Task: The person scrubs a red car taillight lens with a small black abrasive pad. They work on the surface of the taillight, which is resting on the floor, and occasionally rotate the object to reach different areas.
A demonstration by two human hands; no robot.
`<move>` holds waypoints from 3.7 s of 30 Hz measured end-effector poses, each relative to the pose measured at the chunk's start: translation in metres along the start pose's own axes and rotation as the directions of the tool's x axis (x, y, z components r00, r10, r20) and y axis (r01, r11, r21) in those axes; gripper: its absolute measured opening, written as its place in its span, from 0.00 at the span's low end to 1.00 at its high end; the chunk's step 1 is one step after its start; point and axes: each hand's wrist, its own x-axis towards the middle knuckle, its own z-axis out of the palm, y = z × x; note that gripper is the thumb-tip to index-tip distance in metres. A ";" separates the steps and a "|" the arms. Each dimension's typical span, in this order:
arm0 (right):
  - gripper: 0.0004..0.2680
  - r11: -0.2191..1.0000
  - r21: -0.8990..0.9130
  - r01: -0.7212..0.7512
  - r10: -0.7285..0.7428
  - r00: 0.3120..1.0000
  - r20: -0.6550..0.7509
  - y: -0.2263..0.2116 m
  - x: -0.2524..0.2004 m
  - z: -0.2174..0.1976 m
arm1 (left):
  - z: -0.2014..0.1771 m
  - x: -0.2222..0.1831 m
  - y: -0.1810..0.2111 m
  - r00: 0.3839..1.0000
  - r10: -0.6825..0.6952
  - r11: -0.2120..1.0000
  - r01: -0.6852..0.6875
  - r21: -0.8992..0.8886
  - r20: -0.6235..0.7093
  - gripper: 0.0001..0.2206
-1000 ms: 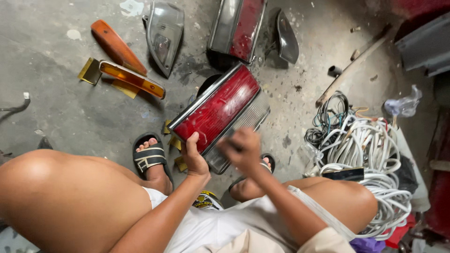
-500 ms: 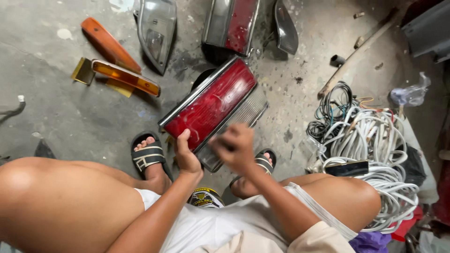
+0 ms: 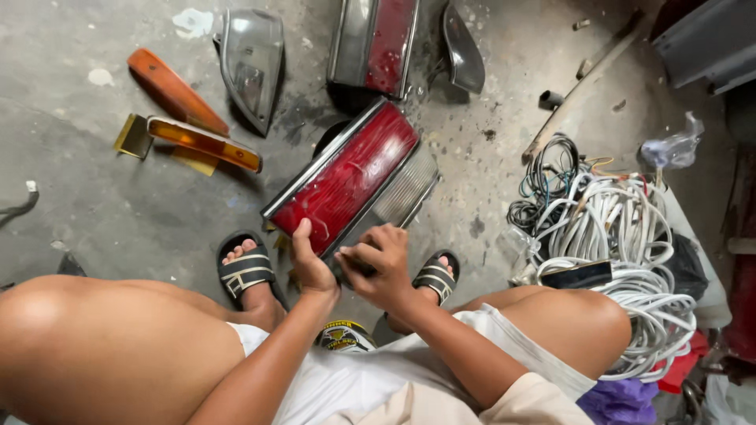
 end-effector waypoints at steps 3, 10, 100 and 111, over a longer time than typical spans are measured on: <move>0.12 0.998 -0.065 -0.006 0.005 1.000 -0.025 0.028 0.018 -0.011 | -0.010 0.024 -0.012 0.999 0.031 0.999 -0.031 0.025 0.016 0.25; 0.11 0.997 0.080 -0.007 0.009 1.000 -0.020 -0.004 0.008 0.004 | -0.013 0.019 -0.013 1.000 0.006 1.000 -0.006 0.010 -0.009 0.25; 0.11 0.978 0.077 0.196 -0.195 0.981 -0.018 -0.024 0.001 0.008 | -0.026 0.031 -0.022 0.997 -0.072 0.992 0.073 -0.106 0.017 0.15; 0.10 0.989 -0.022 -0.148 0.145 0.984 -0.101 0.025 -0.026 0.015 | -0.047 0.051 -0.044 0.994 -0.004 0.995 0.014 0.097 -0.110 0.20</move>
